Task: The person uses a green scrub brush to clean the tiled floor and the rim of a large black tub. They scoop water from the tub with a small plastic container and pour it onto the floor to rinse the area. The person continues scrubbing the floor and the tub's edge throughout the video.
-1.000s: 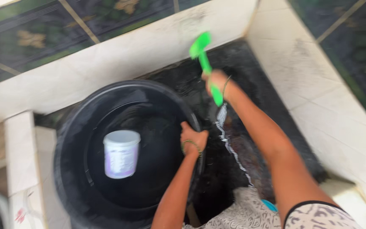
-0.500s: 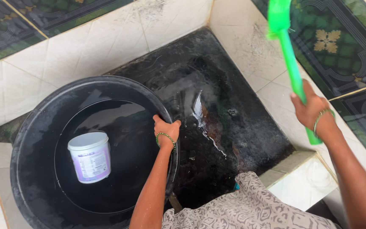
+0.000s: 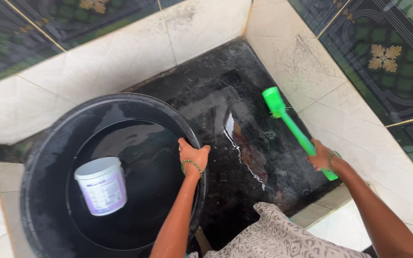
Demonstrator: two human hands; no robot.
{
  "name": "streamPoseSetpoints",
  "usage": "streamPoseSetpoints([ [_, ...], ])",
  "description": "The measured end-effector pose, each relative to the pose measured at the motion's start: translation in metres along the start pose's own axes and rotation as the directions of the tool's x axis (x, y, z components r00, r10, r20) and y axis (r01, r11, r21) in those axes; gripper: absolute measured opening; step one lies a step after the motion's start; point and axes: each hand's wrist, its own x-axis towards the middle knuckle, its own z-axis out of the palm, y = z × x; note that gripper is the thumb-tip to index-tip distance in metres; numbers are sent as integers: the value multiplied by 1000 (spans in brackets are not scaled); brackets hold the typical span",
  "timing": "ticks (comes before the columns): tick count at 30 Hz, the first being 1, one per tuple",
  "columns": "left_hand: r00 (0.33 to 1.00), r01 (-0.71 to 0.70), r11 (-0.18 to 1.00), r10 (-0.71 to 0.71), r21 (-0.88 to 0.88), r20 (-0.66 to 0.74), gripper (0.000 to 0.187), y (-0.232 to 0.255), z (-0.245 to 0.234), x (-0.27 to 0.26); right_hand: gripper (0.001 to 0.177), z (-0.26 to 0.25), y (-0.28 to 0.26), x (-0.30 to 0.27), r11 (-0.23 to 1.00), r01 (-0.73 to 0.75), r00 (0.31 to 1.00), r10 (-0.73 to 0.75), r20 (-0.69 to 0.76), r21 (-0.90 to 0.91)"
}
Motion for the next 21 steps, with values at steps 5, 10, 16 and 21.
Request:
streamPoseSetpoints([
  [5,1000,11,999,-12,51,16,80,-1,4,2,76,23,40,-44,933,9,986,-69,-152,-361],
  [10,998,40,997,-43,64,34,76,2,1,1,79,44,11,8,884,46,925,-214,-315,-466],
  [16,1000,6,1000,-6,23,17,69,3,-4,-5,57,2,-189,171,956,221,853,-286,-436,-195],
  [21,1000,10,1000,-10,4,12,78,8,-4,-7,54,4,-223,172,952,173,889,-261,-377,-252],
])
